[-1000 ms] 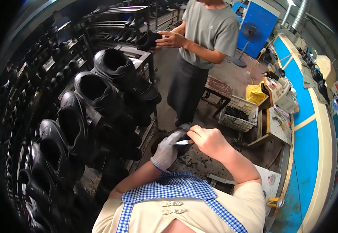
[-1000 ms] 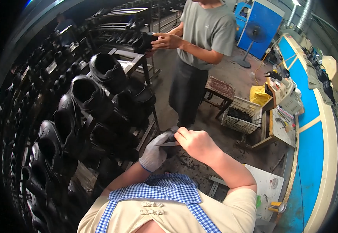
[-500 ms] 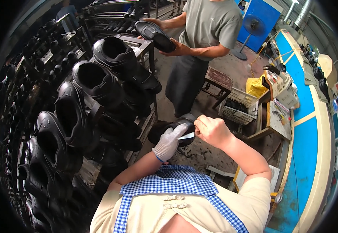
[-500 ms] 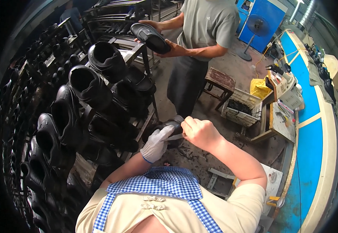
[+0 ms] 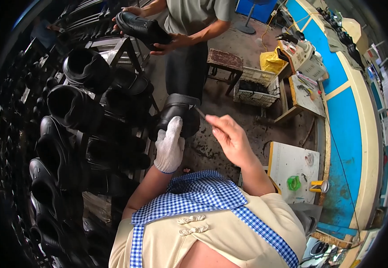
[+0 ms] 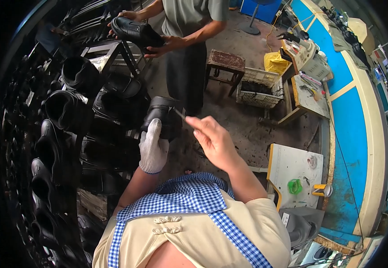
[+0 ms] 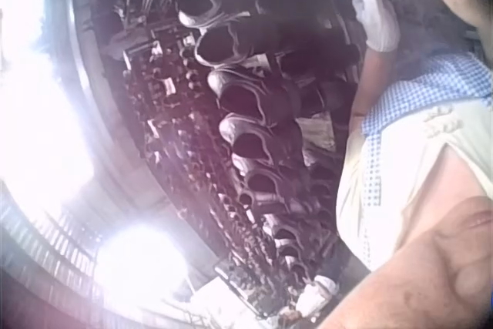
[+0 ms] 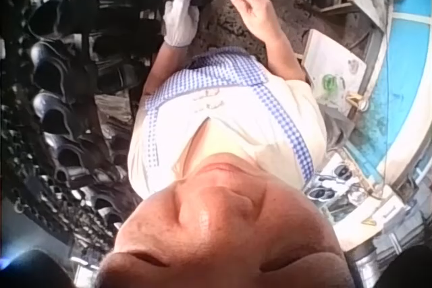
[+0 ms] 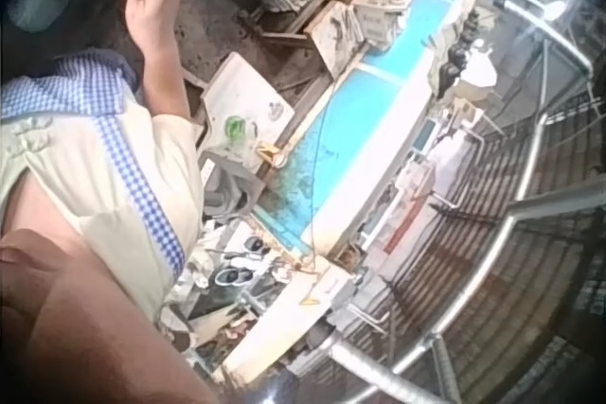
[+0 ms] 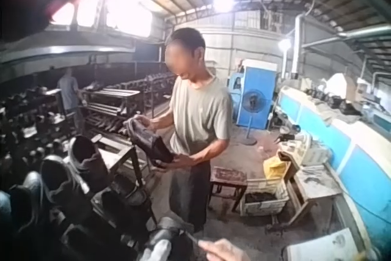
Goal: Trimming excess material from the soles and edges of black shoes using a small knife.
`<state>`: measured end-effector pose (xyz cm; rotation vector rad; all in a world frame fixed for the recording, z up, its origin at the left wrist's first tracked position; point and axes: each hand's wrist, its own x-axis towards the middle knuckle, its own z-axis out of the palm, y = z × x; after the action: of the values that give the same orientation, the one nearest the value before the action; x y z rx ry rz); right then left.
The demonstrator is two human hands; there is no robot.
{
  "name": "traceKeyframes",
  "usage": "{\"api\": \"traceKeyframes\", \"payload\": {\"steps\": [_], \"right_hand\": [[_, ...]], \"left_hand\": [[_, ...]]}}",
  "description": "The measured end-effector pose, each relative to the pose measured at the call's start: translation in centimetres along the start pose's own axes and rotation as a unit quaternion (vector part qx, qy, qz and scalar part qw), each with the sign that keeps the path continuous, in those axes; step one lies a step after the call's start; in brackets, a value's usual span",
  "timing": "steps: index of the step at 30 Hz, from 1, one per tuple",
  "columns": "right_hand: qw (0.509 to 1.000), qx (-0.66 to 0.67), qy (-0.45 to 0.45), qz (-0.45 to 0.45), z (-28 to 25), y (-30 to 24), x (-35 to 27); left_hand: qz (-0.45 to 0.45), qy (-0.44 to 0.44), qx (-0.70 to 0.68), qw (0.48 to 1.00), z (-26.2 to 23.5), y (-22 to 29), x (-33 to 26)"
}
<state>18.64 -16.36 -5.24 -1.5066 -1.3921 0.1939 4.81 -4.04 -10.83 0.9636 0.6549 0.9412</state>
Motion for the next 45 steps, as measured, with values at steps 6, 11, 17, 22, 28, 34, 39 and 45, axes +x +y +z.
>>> {"api": "traceKeyframes", "payload": {"steps": [6, 11, 17, 22, 28, 34, 39, 45], "right_hand": [[0.996, -0.077, 0.033, 0.036, 0.0, -2.0, -0.9], [0.991, -0.121, 0.052, 0.024, 0.1, -2.5, -0.9], [0.992, -0.114, 0.049, 0.029, 0.1, -3.0, -0.8], [0.991, -0.121, 0.052, 0.025, 0.5, -3.1, -0.6], [0.989, -0.133, 0.049, 0.035, 0.9, -3.6, -0.7], [0.987, -0.146, 0.055, 0.030, 1.0, -3.6, -0.6], [0.987, -0.145, 0.064, 0.038, 1.3, -3.2, -0.7], [0.987, -0.140, 0.068, 0.032, 1.4, -3.4, -0.8]], "left_hand": [[0.075, -0.045, 0.089, 0.992, 1.6, 0.5, -0.9], [0.102, -0.042, 0.140, 0.984, 3.4, 2.3, -1.2], [0.034, -0.045, 0.168, 0.984, 2.8, 1.4, -0.6], [0.038, -0.046, 0.057, 0.997, 3.3, 1.6, -0.5], [0.074, -0.052, 0.013, 0.996, 3.0, 1.0, -0.4], [0.073, -0.059, 0.079, 0.992, 3.7, 1.8, -0.4], [0.097, -0.051, 0.012, 0.994, 3.5, 0.4, -0.3], [0.088, -0.060, 0.036, 0.994, 3.3, 0.5, -0.1]]}}
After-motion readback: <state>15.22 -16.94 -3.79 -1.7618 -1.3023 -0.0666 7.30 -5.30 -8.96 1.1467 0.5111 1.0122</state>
